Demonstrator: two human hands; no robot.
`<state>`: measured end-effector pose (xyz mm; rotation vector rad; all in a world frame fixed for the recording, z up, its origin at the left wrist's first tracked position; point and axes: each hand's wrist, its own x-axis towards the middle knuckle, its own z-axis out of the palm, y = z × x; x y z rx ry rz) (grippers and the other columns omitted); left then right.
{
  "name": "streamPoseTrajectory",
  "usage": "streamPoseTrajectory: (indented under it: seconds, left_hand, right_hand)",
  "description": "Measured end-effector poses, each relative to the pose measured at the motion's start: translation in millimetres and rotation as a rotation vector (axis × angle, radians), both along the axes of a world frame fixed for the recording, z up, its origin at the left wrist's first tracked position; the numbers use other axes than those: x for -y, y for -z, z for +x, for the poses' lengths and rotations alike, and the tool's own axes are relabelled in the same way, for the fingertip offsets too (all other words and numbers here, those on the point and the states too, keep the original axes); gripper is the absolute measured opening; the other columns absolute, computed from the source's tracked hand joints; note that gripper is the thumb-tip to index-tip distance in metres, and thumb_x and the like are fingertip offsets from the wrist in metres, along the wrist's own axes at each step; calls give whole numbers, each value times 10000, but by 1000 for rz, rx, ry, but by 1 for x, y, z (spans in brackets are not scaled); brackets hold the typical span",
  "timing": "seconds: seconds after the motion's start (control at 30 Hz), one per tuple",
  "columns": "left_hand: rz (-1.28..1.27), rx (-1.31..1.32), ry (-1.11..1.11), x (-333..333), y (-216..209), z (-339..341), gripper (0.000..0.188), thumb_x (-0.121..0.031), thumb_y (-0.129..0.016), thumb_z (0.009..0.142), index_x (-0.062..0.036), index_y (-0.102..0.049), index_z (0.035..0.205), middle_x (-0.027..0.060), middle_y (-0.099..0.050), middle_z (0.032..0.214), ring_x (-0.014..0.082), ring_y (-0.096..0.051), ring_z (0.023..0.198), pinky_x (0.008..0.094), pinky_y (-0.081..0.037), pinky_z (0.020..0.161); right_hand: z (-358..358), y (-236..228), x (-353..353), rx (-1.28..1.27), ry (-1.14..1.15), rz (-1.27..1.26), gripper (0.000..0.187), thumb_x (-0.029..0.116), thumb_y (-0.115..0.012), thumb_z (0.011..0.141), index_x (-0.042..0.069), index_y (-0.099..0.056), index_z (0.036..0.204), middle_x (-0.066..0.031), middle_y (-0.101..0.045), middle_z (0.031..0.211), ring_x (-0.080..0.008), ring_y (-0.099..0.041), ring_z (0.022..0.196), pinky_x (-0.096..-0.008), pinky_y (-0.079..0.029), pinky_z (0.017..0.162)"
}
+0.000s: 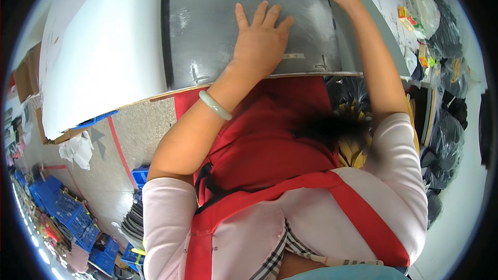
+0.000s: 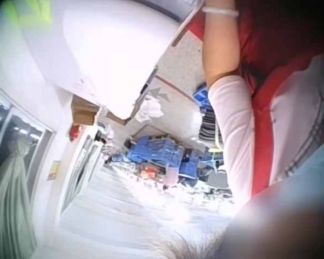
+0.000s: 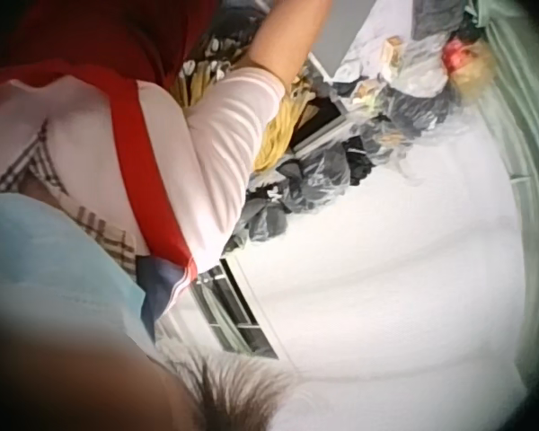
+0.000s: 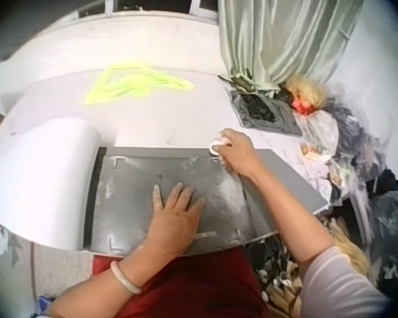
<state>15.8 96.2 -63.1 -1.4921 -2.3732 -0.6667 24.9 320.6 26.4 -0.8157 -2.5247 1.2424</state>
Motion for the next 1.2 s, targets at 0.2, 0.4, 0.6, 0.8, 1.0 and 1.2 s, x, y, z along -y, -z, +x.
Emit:
streamPoseTrajectory:
  seconds: [0.2,0.4,0.6,0.8,1.0,1.2]
  left_hand:
    - [-136,58,72,-2,0,2,420,-235,-547,974,-154,-595,1383,122,-453,1522,354,-329,1469,782,-155,1110]
    - [-50,26,64,-3,0,1,416,-213,-601,921,-52,-633,1303,152,-544,1405,365,-417,1395,789,-209,1081]
    - [-10,-42,65,-4,4,-1,396,-226,-565,954,-35,-637,1293,185,-569,1371,371,-464,1348,789,-203,1082]
    - [62,-13,52,-6,2,1,403,-248,-561,969,-13,-633,1289,170,-588,1351,360,-465,1351,786,-211,1074]
    - [-44,-36,73,-3,0,-2,426,-279,-564,974,-11,-630,1298,179,-572,1362,350,-477,1341,789,-216,1071]
    - [79,-33,54,-6,9,0,505,-273,-572,952,-17,-548,1387,168,-581,1360,361,-489,1334,771,-229,1080]
  right_hand:
    - [-75,45,60,-222,-400,-9,130,110,-667,919,-17,-671,889,-117,-663,733,-213,-637,654,-357,-504,609]
    - [-121,36,124,-250,-576,384,203,130,-680,888,-70,-652,885,-284,-645,849,-452,-615,809,-483,-489,744]
    - [-134,38,133,-231,-645,678,191,116,-686,879,-74,-662,879,-292,-656,866,-453,-635,837,-494,-497,758]
    - [-126,17,132,-72,-487,488,211,123,-701,875,-79,-644,885,-242,-664,774,-385,-665,746,-448,-528,711]
    - [-133,27,143,-25,-367,39,129,63,-636,895,-62,-614,917,-140,-651,715,-204,-641,584,-351,-533,538]
    - [-97,8,153,121,-421,-122,128,78,-648,911,-36,-621,962,-113,-665,745,-183,-642,615,-323,-530,557]
